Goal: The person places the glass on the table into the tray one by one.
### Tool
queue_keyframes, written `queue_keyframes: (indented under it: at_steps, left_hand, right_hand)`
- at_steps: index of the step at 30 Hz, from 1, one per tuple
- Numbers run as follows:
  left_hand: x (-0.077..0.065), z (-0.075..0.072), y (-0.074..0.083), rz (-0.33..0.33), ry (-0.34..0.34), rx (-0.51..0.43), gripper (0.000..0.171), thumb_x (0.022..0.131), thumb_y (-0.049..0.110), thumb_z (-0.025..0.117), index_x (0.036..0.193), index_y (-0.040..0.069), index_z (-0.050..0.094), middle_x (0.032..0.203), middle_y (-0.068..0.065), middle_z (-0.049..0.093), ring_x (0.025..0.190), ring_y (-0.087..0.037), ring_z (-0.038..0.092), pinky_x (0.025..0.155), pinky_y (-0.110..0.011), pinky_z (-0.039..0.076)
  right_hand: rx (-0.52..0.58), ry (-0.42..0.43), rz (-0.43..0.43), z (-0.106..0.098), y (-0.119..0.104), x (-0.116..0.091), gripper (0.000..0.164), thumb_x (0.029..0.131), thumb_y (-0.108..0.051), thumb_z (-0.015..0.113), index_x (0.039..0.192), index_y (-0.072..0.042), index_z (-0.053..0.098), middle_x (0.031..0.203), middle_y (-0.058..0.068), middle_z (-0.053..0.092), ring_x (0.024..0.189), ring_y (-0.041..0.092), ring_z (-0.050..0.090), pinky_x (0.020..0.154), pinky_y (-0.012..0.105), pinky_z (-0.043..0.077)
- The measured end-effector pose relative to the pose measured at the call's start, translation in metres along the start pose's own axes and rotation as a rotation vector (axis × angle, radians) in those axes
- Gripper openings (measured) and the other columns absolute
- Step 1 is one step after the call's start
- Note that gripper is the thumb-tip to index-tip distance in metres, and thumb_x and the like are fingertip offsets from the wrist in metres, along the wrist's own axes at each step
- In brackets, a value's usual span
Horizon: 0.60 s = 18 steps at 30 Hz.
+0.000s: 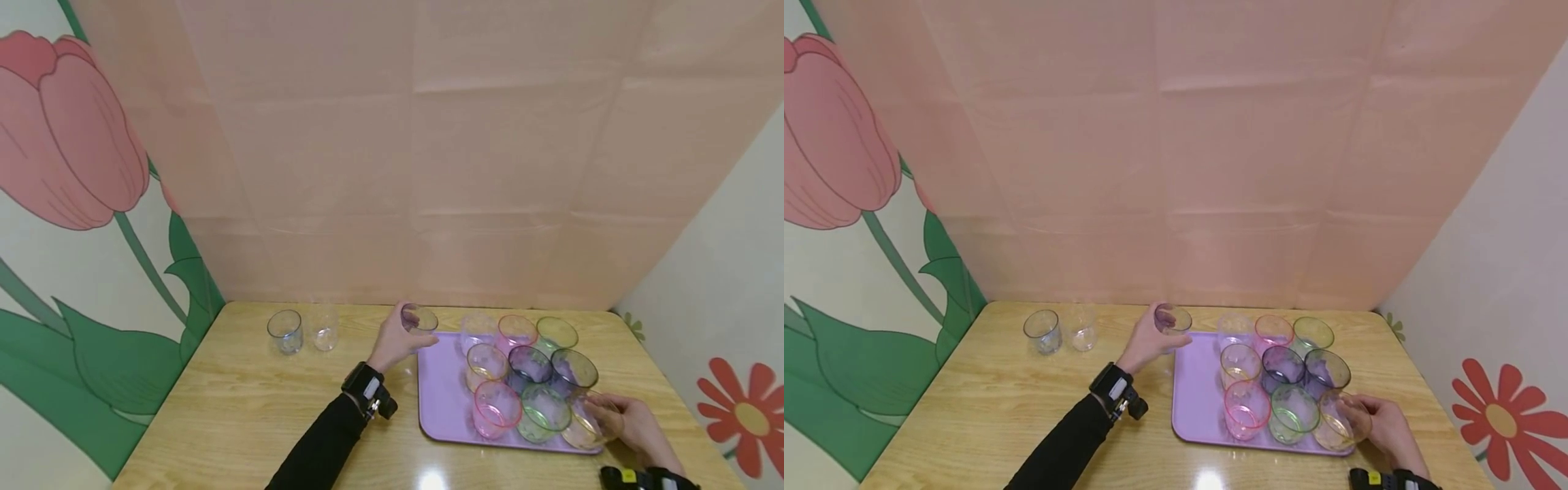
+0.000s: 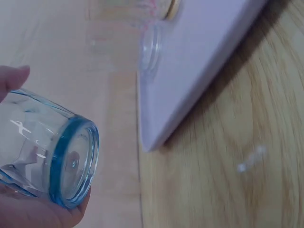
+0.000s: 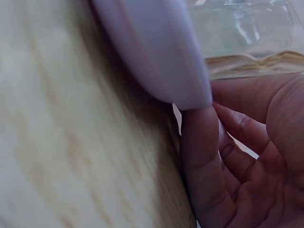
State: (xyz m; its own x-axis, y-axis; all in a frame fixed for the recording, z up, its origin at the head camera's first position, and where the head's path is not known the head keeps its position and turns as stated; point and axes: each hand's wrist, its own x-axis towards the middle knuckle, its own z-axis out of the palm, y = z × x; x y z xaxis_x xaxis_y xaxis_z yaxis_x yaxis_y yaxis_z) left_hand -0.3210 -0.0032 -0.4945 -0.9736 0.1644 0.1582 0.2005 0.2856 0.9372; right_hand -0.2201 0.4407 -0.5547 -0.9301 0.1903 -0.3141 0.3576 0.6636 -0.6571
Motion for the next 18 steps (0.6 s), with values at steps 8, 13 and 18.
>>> queue_keyframes:
  at_steps: [8,13,18]
  left_hand:
    - [0.001,0.015,0.001,-0.027,-0.019,-0.019,0.081,0.066,0.027,0.091,0.132,0.015,0.047,0.11,-0.005,0.062,0.097,-0.016,0.06,0.084,-0.031,0.052]
    - [0.002,0.015,-0.004,-0.008,-0.015,0.053,0.073,0.065,0.032,0.091,0.125,0.014,0.053,0.104,-0.005,0.06,0.09,-0.014,0.057,0.074,-0.029,0.05]
    - [0.004,0.016,-0.004,-0.015,-0.053,0.074,0.073,0.065,0.032,0.092,0.125,0.012,0.055,0.109,-0.006,0.061,0.097,-0.018,0.058,0.08,-0.031,0.05]
  right_hand:
    - [-0.011,0.002,-0.015,0.001,0.003,0.0,0.072,0.079,-0.066,0.068,0.113,-0.003,0.071,0.114,0.015,0.069,0.094,0.016,0.056,0.076,0.03,0.046]
    - [0.003,0.01,-0.014,0.003,0.003,0.002,0.072,0.079,-0.063,0.07,0.114,0.0,0.07,0.112,0.015,0.069,0.091,0.017,0.056,0.069,0.024,0.044]
    - [0.007,0.02,-0.003,0.001,0.001,0.001,0.071,0.08,-0.06,0.071,0.115,0.001,0.069,0.11,0.015,0.07,0.089,0.017,0.055,0.068,0.023,0.043]
